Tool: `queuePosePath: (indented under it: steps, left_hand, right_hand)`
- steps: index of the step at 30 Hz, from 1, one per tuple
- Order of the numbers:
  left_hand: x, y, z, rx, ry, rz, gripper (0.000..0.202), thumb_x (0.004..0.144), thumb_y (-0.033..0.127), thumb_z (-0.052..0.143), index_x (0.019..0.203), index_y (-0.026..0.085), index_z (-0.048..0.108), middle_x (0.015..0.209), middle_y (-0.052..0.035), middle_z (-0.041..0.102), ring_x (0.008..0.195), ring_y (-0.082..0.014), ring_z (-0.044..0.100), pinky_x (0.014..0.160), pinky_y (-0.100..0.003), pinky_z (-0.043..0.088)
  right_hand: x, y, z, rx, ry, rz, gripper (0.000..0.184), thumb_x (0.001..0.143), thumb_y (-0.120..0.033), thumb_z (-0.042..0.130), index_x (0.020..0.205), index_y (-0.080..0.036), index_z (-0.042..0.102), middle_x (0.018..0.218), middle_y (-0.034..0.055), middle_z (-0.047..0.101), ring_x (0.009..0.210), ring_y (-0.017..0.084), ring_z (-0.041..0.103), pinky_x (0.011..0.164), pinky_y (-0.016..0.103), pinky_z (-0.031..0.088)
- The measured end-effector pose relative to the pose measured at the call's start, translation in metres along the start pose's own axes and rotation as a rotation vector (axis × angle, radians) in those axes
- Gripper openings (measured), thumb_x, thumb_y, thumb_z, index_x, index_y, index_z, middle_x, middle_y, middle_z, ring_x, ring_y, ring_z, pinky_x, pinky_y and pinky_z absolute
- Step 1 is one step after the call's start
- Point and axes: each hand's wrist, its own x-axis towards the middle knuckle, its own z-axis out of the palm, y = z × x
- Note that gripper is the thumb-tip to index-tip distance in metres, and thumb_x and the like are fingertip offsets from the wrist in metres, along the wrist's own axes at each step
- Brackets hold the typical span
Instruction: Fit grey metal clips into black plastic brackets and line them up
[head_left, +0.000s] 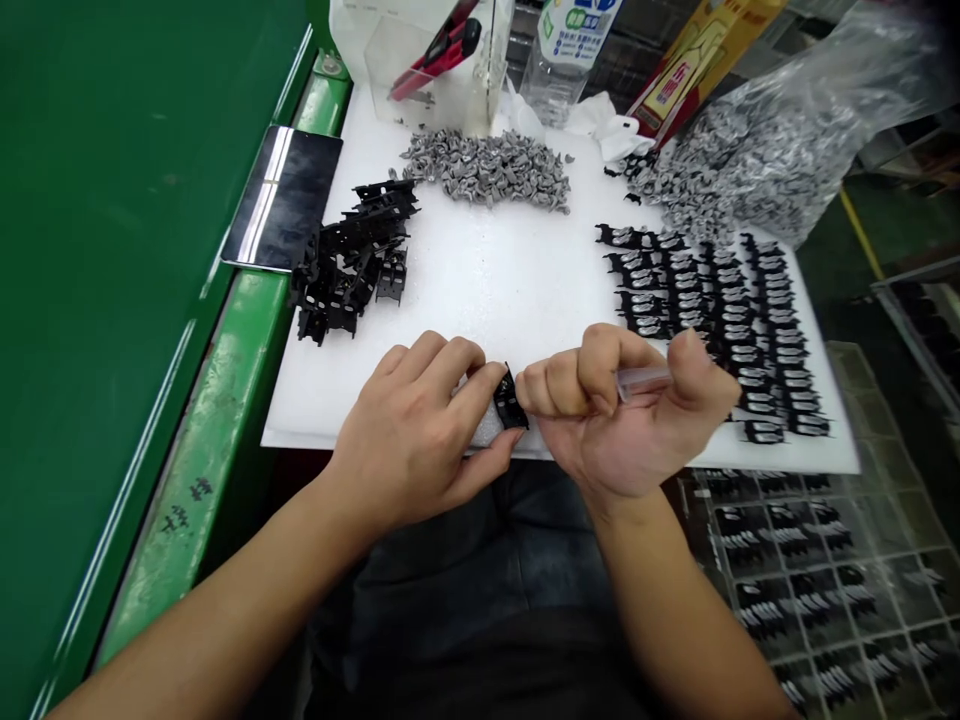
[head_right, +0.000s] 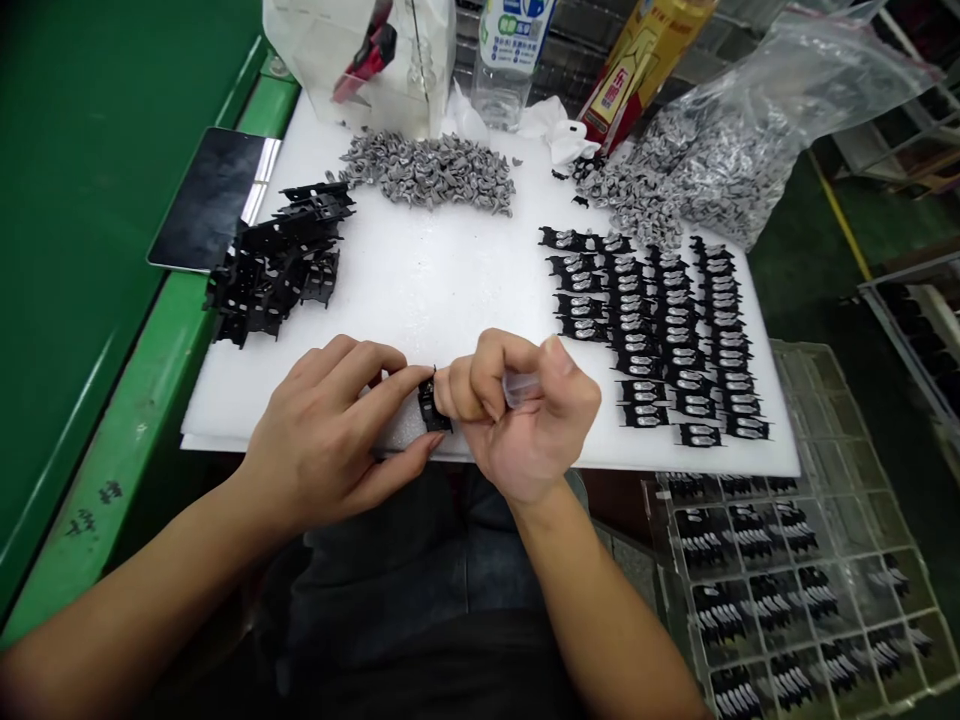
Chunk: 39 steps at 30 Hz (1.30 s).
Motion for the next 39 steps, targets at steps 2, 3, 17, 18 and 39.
queuePosePath:
  steps: [2,3,17,18,39]
  left_hand:
    - [0.0001,0.0002,0.0002,0.005,-0.002,-0.003,0.044,0.101,0.051,0.058,0.126,0.015,0.066,0.113,-0.0129,0.068,0.096,-0.0302,0.056,0.077,-0.046,0.047]
    - [0.0000,0.0003,0.0001,0.007,-0.005,-0.004,0.044,0.101,0.051,0.058,0.125,0.015,0.065,0.113,-0.0128,0.068,0.096,-0.0303,0.057,0.077,-0.046,0.047]
    - [0.0002,-0.0012,0.0012,0.020,0.011,0.006,0.043,0.100,0.050,0.059,0.125,0.014,0.065,0.111,-0.0123,0.068,0.094,-0.0297,0.056,0.075,-0.045,0.046]
    - [0.0001,-0.0011,0.0010,0.022,0.009,0.007,0.043,0.100,0.049,0.058,0.125,0.015,0.065,0.111,-0.0124,0.068,0.094,-0.0296,0.055,0.074,-0.045,0.045]
    - [0.0006,-0.0001,-0.0002,0.035,0.009,0.010,0.042,0.100,0.047,0.059,0.124,0.014,0.066,0.111,-0.0129,0.068,0.093,-0.0294,0.056,0.074,-0.044,0.045]
  right_hand:
    - [0.0003,-0.0008,0.0001,0.004,0.002,0.009,0.058,0.099,-0.061,0.043,0.055,-0.024,0.036,0.046,-0.0071,0.018,0.040,0.011,0.016,0.048,0.031,0.023]
    - [0.0008,-0.0014,-0.0005,0.020,0.008,0.011,0.059,0.099,-0.062,0.043,0.055,-0.024,0.035,0.045,-0.0073,0.017,0.040,0.010,0.015,0.048,0.031,0.023]
    - [0.0075,0.0008,-0.0033,0.105,-0.081,0.077,0.068,0.099,-0.075,0.037,0.054,-0.024,0.032,0.045,-0.0075,0.015,0.040,0.010,0.014,0.046,0.030,0.024]
    - [0.0077,0.0005,-0.0031,0.103,-0.074,0.081,0.068,0.099,-0.075,0.037,0.054,-0.024,0.032,0.045,-0.0074,0.015,0.040,0.010,0.014,0.046,0.030,0.024]
    - [0.0085,-0.0013,-0.0013,0.063,-0.052,0.090,0.070,0.098,-0.077,0.039,0.053,-0.024,0.033,0.043,-0.0070,0.016,0.041,0.010,0.013,0.045,0.029,0.024]
